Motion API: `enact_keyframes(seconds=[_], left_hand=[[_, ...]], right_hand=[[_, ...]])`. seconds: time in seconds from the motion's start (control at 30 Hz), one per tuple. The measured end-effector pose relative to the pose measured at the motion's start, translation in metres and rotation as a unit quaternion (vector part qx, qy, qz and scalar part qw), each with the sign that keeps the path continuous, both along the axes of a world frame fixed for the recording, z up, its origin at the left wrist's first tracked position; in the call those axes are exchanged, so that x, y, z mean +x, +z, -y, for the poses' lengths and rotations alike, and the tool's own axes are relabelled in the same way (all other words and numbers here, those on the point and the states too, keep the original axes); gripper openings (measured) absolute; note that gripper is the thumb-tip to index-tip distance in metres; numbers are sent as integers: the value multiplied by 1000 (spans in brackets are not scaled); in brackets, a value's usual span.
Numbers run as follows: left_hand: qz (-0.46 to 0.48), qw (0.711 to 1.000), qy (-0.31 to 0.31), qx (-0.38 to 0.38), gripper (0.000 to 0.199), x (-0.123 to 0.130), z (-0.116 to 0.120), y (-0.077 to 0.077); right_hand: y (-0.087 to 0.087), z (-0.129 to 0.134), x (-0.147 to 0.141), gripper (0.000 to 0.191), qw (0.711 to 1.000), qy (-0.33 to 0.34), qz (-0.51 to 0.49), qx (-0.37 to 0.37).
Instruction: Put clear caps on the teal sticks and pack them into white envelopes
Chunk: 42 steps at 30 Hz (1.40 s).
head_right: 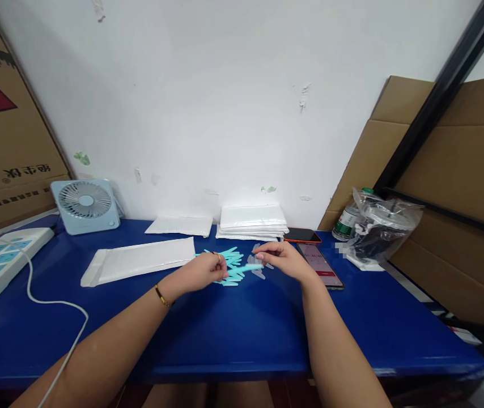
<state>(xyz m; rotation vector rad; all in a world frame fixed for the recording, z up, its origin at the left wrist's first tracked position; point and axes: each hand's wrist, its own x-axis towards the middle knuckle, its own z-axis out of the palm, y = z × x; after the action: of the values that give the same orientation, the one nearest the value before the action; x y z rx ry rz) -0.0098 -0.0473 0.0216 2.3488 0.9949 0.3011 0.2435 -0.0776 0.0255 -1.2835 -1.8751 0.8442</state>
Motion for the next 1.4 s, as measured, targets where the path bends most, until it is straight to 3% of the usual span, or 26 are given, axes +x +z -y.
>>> enact_keyframes(seconds=[0.2, 0.3, 0.47, 0.57, 0.7, 0.93, 1.13, 1.4], left_hand=[[89, 972, -31, -213, 26, -18, -26, -2], [99, 964, -17, -246, 28, -19, -28, -3], [118, 987, 67, -91, 37, -20, -31, -1], [125, 986, 113, -15, 47, -17, -33, -3], [130, 981, 140, 45, 38, -13, -36, -7], [114, 981, 130, 88, 29, -11, -37, -6], [116, 981, 118, 97, 29, -12, -36, -8], [115, 982, 103, 108, 25, -7, -35, -10]], right_hand=[[-3, 4, -13, 32, 998, 8, -32, 49], [-3, 2, -8, 31, 996, -35, -41, 74], [-5, -4, 1, 32, 982, -135, -98, 94], [-10, -8, -4, 30, 978, -133, -142, 78], [-19, -13, -10, 31, 972, -116, -194, 59], [-23, -15, -13, 33, 964, -129, -223, 61], [-22, -14, -14, 32, 970, -140, -191, 51], [-22, -14, -22, 30, 972, -108, -206, 36]])
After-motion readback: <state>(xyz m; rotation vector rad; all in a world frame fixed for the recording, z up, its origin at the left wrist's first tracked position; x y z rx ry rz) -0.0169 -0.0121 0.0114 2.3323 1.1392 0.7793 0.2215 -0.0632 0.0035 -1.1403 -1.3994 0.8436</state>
